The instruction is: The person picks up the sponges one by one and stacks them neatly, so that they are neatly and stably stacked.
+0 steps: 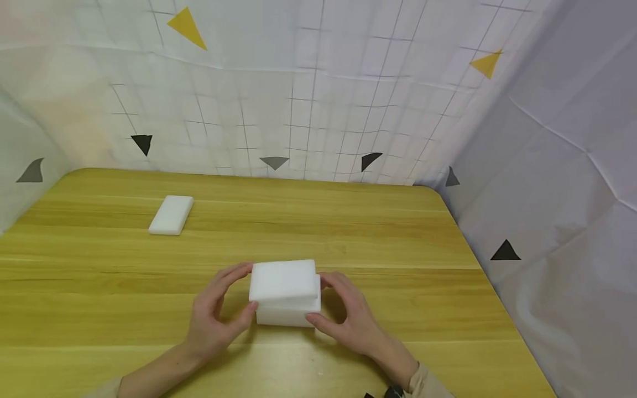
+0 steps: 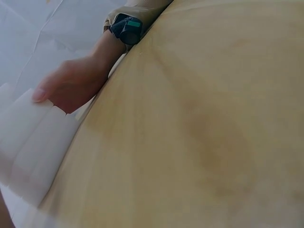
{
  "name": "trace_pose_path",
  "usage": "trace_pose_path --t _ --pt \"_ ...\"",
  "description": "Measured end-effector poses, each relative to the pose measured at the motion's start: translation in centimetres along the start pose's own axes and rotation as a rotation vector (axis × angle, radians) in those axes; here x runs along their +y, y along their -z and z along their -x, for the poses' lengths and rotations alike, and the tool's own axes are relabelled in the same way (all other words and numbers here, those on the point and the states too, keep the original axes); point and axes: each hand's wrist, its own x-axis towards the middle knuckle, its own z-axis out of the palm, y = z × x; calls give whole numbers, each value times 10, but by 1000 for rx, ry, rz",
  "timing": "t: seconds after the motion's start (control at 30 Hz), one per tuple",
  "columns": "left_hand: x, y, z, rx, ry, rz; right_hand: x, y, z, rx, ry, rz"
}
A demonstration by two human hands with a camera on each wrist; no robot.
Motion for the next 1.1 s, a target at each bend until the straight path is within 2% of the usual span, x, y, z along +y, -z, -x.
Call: trace_pose_path --t 0.27,0.77,1.1 --pt "0 -4 -1 -19 -27 -7 -2 1 -1 -16 -20 -18" --pt "-1 -5 1 -48 7 -24 -3 1 -2 -22 -42 -10" --pt "-1 -5 0 -55 -2 -28 -1 0 -2 -11 -3 -9"
